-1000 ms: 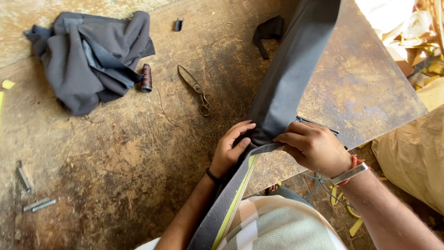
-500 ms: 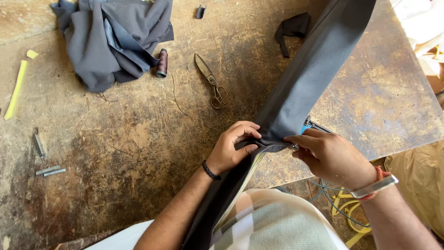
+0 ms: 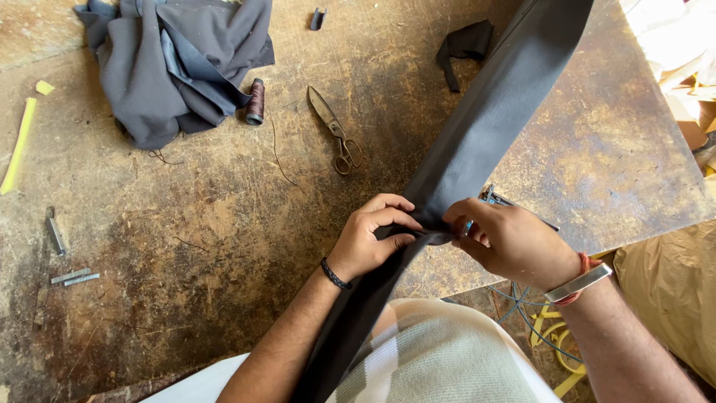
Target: The person lays a long strip of gray fabric over a wooden frame on a workbench, smooths and folds the fabric edges, cuts thread with scissors, and uses a pneumatic staple gun to fasten the fabric to the frame, working along its length.
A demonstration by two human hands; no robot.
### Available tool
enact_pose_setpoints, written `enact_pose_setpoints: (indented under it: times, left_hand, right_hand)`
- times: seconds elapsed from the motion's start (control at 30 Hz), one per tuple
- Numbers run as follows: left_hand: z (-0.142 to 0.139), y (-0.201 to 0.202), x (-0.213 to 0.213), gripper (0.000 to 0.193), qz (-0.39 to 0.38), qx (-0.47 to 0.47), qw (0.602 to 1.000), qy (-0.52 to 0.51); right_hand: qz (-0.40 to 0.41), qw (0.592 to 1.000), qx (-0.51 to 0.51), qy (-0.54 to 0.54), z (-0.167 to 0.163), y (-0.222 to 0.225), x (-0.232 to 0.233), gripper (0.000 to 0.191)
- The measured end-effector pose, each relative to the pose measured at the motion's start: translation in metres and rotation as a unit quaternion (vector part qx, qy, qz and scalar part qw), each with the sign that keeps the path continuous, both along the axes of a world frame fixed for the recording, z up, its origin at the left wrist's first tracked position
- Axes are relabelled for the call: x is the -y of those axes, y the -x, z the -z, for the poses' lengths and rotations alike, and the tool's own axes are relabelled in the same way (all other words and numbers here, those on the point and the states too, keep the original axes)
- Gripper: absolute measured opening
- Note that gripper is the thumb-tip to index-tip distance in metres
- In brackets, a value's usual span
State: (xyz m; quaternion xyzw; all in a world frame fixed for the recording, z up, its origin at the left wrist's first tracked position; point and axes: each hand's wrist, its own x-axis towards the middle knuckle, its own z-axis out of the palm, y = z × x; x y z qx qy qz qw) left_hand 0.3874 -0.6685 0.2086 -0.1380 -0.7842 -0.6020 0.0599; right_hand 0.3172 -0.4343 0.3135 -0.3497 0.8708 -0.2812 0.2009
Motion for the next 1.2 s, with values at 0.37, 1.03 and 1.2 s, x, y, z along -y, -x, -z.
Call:
enact_pose_setpoints:
  times: [0.37, 1.03, 1.2]
  left_hand:
    - [-0.01, 0.002, -0.002, 0.03, 0.001, 0.024, 1.0, -0.008]
    - [-0.01, 0.006, 0.002, 0.038, 0.022, 0.063, 0.996, -0.059]
    - [-0.009, 0.004, 0.002, 0.03, 0.017, 0.06, 0.998, -0.018]
  right_hand:
    - [-0.014, 0.998, -0.053, 0.041, 0.019, -0.009, 0.006, 0.032]
    - [0.089, 0.991, 0.1, -0.003, 0.025, -0.018, 0.009, 0.018]
    - [0.146, 0.986, 0.071, 0.043, 0.025, -0.02, -0.004, 0.016]
